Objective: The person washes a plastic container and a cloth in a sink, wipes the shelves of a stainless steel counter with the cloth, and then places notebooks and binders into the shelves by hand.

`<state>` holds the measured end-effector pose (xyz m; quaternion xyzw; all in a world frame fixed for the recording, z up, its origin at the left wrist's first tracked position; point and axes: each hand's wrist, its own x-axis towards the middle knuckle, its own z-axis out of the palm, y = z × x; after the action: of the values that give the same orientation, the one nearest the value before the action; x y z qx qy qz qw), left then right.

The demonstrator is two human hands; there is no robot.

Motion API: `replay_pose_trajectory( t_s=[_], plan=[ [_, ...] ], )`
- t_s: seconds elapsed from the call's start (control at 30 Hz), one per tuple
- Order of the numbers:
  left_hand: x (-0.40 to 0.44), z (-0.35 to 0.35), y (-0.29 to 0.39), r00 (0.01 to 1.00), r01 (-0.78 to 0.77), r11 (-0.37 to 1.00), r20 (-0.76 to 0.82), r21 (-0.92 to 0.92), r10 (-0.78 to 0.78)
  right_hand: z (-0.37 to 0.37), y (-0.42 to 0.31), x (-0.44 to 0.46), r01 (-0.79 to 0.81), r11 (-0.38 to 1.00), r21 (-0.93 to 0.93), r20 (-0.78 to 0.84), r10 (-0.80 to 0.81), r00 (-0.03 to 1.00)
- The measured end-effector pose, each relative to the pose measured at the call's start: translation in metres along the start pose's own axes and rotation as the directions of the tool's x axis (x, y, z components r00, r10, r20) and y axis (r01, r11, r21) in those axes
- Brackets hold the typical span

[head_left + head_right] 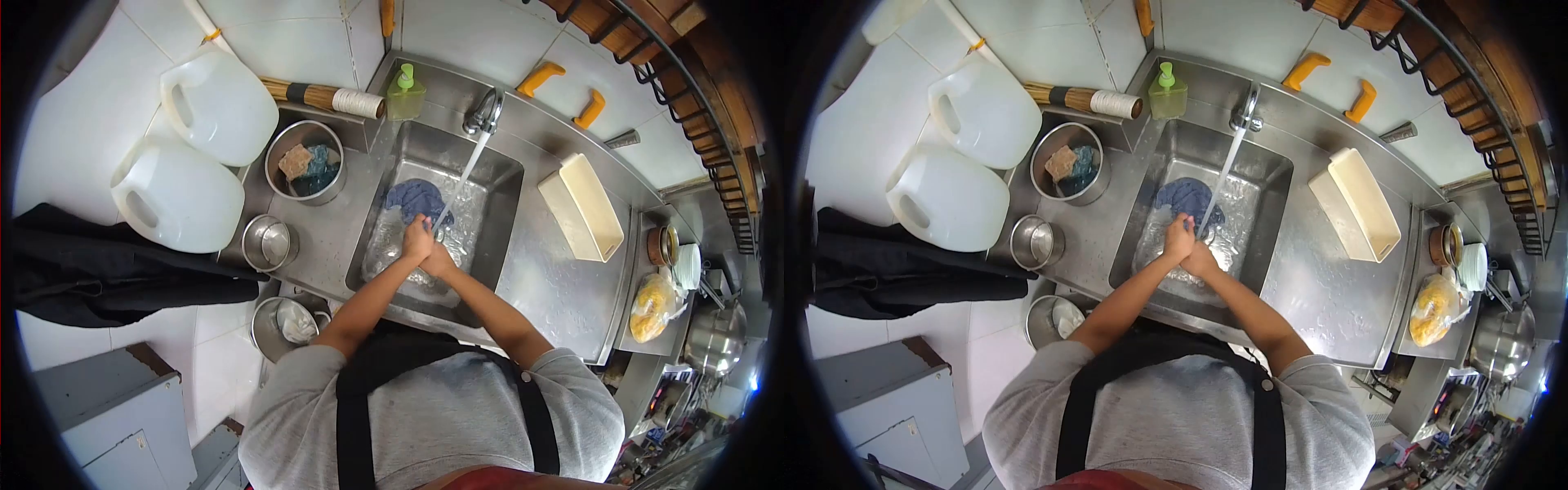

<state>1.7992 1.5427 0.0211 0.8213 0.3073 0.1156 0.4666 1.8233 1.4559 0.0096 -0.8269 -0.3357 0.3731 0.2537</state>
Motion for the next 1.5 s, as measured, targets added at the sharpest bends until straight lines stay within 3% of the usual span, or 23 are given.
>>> replay_pose_trajectory(
  t_s=[0.13, 0.23, 0.3, 0.4, 0.5, 0.57, 0.6, 0.63, 0.7, 0.83, 0.9, 0.97, 1.0, 1.03, 1.07, 1.1, 1.13, 1.2, 1.3, 1.33, 1.43, 1.47, 1.5],
  plan=[
    [0.000, -0.055, 0.026, 0.989, 0.035, 0.973, 0.132, 0.228, -0.066, -0.042, -0.002, 0.023, 0.103, 0.983, -0.153, 0.473, -0.019, 0.881],
    [-0.006, -0.116, 0.042, 0.996, -0.067, 0.975, 0.071, 0.211, 0.053, -0.010, 0.077, 0.101, 0.013, 0.879, -0.476, 0.286, 0.141, 0.948],
    [-0.012, -0.151, 0.042, 0.996, -0.093, 0.945, 0.025, 0.314, 0.090, 0.009, 0.124, 0.121, -0.252, 0.900, -0.356, 0.057, 0.290, 0.955],
    [-0.024, -0.191, 0.030, 0.994, 0.008, 0.937, 0.097, 0.349, -0.044, 0.009, 0.118, 0.106, -0.242, 0.970, 0.032, 0.040, 0.241, 0.970],
    [-0.028, -0.201, -0.005, 0.989, -0.035, 0.888, 0.144, 0.458, -0.036, 0.022, 0.129, 0.122, -0.168, 0.950, -0.262, -0.317, 0.080, 0.945],
    [-0.030, -0.195, 0.002, 0.984, -0.094, 0.824, 0.178, 0.559, -0.009, 0.024, 0.131, 0.124, -0.346, 0.887, -0.304, -0.115, 0.327, 0.938],
    [-0.029, -0.188, 0.008, 0.987, -0.162, 0.877, 0.088, 0.452, 0.137, 0.029, 0.131, 0.121, -0.495, 0.864, 0.090, -0.252, 0.501, 0.828],
    [-0.030, -0.181, 0.021, 0.965, -0.241, 0.908, -0.018, 0.342, 0.263, 0.027, 0.132, 0.119, -0.510, 0.854, 0.097, -0.245, 0.518, 0.820],
    [-0.020, -0.158, 0.029, 0.937, -0.349, 0.926, 0.031, 0.146, 0.349, 0.022, 0.134, 0.113, -0.148, 0.923, -0.355, -0.045, 0.141, 0.989],
    [0.012, -0.074, 0.002, 0.980, -0.090, 0.909, 0.125, -0.406, 0.154, -0.022, 0.084, 0.071, 0.113, 0.989, 0.096, -0.529, -0.045, 0.847],
    [0.028, -0.050, 0.028, 0.824, 0.567, 0.677, 0.334, -0.470, -0.458, -0.050, 0.065, 0.060, 0.346, 0.900, 0.267, -0.608, -0.121, 0.785],
    [0.051, -0.019, 0.010, 0.614, 0.789, 0.396, 0.574, -0.470, -0.542, -0.070, 0.013, 0.033, 0.426, 0.612, 0.666, -0.575, 0.058, 0.816],
    [0.053, -0.010, 0.009, 0.611, 0.792, 0.404, 0.578, -0.459, -0.541, -0.081, -0.025, 0.020, 0.435, 0.378, 0.817, -0.519, 0.156, 0.840],
    [0.056, 0.000, 0.012, 0.611, 0.792, 0.281, 0.697, -0.543, -0.376, -0.077, -0.036, 0.026, 0.444, 0.377, 0.813, -0.529, 0.162, 0.833],
    [0.063, 0.012, 0.010, 0.608, 0.794, 0.137, 0.772, -0.592, -0.185, -0.072, -0.042, 0.034, 0.430, 0.584, 0.689, -0.639, 0.207, 0.741],
    [0.093, 0.064, -0.059, 0.770, 0.292, 0.559, 0.538, -0.776, 0.344, -0.069, -0.048, 0.038, 0.364, 0.759, 0.541, -0.739, 0.222, 0.636],
    [0.084, 0.050, -0.031, 0.785, 0.575, 0.314, 0.618, -0.755, 0.047, -0.068, -0.050, 0.041, 0.363, 0.758, 0.542, -0.743, 0.230, 0.629],
    [0.068, 0.029, 0.022, 0.763, 0.625, 0.163, 0.555, -0.763, -0.331, -0.076, -0.052, 0.049, 0.340, 0.805, 0.487, -0.839, 0.323, 0.437],
    [0.064, 0.019, 0.058, 0.780, 0.608, 0.311, 0.475, -0.731, -0.408, -0.107, -0.041, 0.031, 0.119, 0.813, 0.570, -0.757, 0.463, 0.461],
    [0.063, 0.018, 0.064, 0.799, 0.592, 0.385, 0.455, -0.708, -0.393, -0.105, -0.030, 0.031, -0.009, 0.871, 0.491, -0.813, 0.462, 0.354],
    [0.065, 0.008, 0.070, 0.812, 0.581, 0.455, 0.445, -0.675, -0.378, -0.089, -0.027, 0.044, 0.181, 0.829, 0.529, -0.820, 0.445, 0.360],
    [0.069, 0.007, 0.064, 0.820, 0.572, 0.491, 0.427, -0.657, -0.382, -0.079, -0.041, 0.053, 0.148, 0.941, 0.305, -0.952, 0.301, 0.048],
    [0.073, 0.006, 0.059, 0.826, 0.563, 0.527, 0.409, -0.637, -0.388, -0.075, -0.044, 0.054, 0.148, 0.941, 0.303, -0.953, 0.300, 0.041]
  ],
)
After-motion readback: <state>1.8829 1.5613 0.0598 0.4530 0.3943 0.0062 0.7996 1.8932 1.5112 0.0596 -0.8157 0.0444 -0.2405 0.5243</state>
